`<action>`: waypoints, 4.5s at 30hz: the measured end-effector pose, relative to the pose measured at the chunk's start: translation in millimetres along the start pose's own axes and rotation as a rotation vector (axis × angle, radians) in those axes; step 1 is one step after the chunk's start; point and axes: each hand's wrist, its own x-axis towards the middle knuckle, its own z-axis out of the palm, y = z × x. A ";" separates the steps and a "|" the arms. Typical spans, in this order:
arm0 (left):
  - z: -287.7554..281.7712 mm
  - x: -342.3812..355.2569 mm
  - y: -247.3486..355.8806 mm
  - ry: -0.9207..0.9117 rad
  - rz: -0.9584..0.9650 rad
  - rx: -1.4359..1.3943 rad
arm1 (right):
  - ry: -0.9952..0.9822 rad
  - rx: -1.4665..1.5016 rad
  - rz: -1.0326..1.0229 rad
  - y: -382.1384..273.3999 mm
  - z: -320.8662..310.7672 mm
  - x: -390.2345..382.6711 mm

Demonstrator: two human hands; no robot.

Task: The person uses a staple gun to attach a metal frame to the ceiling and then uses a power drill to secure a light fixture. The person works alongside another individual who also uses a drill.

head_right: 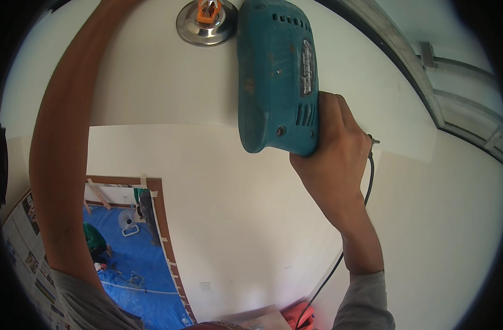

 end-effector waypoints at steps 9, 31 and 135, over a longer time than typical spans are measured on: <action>-1.9 1.6 -2.1 -0.006 0.004 0.003 | 0.003 0.033 0.081 -4.7 2.2 1.9; -1.6 3.5 -3.6 -0.022 -0.016 0.019 | -0.007 0.037 0.096 -1.9 2.1 2.0; 14.2 -7.1 -23.2 0.106 0.003 0.050 | -0.002 -0.249 0.045 102.6 -128.3 -244.6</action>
